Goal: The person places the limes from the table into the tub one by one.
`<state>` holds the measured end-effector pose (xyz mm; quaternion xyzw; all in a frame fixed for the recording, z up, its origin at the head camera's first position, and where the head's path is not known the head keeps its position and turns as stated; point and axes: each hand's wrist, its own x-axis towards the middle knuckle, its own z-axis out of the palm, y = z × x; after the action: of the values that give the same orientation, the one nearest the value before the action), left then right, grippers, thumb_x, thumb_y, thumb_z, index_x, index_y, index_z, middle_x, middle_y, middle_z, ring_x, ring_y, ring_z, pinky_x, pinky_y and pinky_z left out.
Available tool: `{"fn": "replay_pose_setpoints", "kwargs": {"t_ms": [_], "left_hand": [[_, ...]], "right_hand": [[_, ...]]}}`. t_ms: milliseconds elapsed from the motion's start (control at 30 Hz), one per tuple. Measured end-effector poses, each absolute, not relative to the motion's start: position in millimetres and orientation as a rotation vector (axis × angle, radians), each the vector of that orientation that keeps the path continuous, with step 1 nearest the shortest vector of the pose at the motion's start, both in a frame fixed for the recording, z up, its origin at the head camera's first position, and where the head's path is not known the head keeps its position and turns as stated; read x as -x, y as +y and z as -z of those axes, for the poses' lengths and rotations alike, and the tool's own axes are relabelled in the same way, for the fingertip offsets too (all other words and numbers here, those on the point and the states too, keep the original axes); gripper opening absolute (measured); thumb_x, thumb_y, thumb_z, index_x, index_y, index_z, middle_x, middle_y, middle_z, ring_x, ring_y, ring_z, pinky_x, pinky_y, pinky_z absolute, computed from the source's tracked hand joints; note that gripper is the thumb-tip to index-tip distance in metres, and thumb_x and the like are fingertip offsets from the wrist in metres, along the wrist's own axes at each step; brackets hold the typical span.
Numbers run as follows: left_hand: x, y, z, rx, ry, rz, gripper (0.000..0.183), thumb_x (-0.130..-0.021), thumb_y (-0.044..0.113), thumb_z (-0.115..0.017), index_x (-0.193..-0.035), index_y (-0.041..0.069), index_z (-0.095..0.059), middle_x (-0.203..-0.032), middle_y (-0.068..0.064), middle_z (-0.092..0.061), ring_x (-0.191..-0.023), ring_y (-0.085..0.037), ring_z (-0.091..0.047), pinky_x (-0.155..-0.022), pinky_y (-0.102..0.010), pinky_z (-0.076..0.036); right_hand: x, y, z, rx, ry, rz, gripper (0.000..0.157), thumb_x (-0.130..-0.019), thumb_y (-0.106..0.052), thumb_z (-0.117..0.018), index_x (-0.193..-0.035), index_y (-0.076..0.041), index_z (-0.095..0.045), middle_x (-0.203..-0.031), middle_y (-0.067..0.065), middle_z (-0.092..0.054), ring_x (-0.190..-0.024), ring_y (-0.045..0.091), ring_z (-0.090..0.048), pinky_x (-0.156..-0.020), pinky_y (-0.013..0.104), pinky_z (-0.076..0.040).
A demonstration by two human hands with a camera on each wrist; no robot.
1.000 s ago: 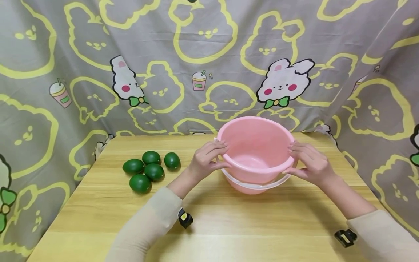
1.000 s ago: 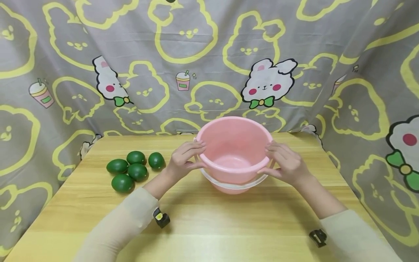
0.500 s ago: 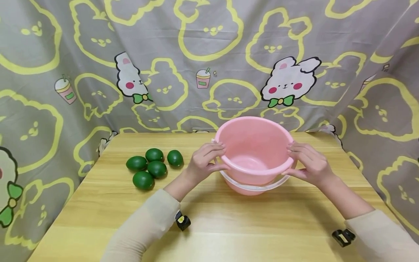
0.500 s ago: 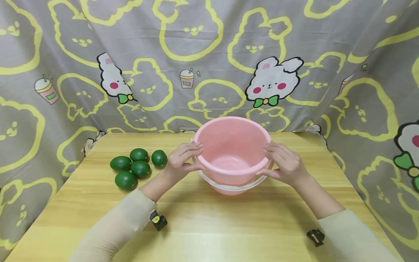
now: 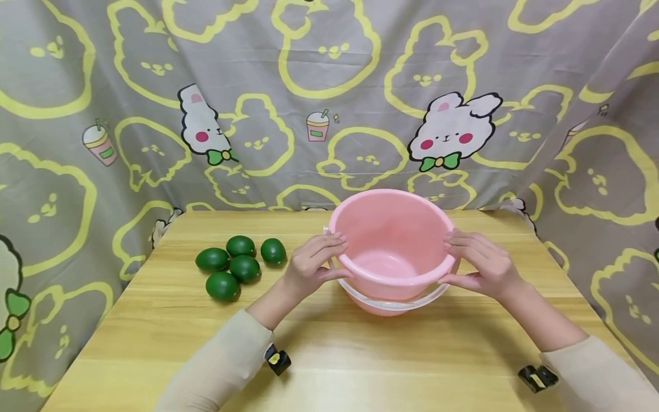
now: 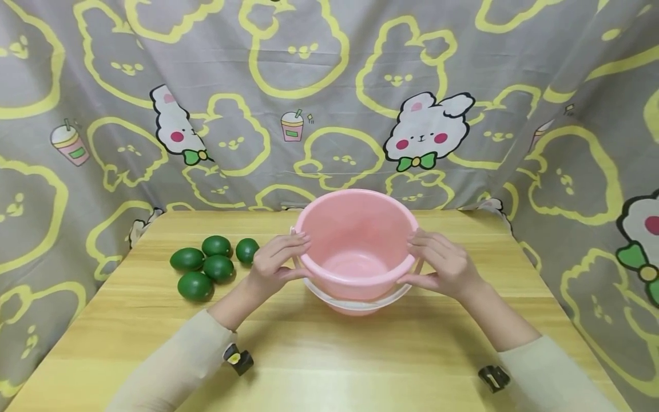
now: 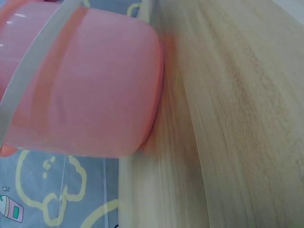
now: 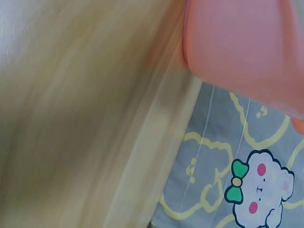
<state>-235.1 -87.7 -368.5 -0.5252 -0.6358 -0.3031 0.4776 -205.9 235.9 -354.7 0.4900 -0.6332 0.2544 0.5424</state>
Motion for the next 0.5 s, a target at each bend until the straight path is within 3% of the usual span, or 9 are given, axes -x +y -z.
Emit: {"fn": "replay_pose_setpoints", "kwargs": {"t_ms": [200,500], "left_hand": [[233.6,-91.5,369.7,1.294,-1.565,0.749,0.050,-0.082,0.041,-0.066,-0.092,-0.008,-0.071,-0.094,-0.017,-0.071,-0.092,-0.029,-0.068,-0.086,-0.035,-0.053],[233.1,-102.5,368.5,1.306,-1.550,0.739,0.049,-0.082,0.039,-0.065,-0.094,-0.008,-0.070,-0.094,-0.018,-0.071,-0.091,-0.031,-0.068,-0.085,-0.034,-0.053]], "right_hand": [[201.0,232.9,348.7,-1.192,-1.504,-0.592,0.051,-0.081,-0.045,-0.070,-0.078,0.006,-0.069,-0.076,0.022,-0.069,-0.072,0.035,-0.066,-0.087,0.029,-0.052],[199.4,215.2,345.9,-1.158,-1.411,-0.579,0.055,-0.081,-0.048,-0.067,-0.068,0.005,-0.068,-0.068,0.021,-0.067,-0.060,0.036,-0.062,-0.080,0.031,-0.055]]}}
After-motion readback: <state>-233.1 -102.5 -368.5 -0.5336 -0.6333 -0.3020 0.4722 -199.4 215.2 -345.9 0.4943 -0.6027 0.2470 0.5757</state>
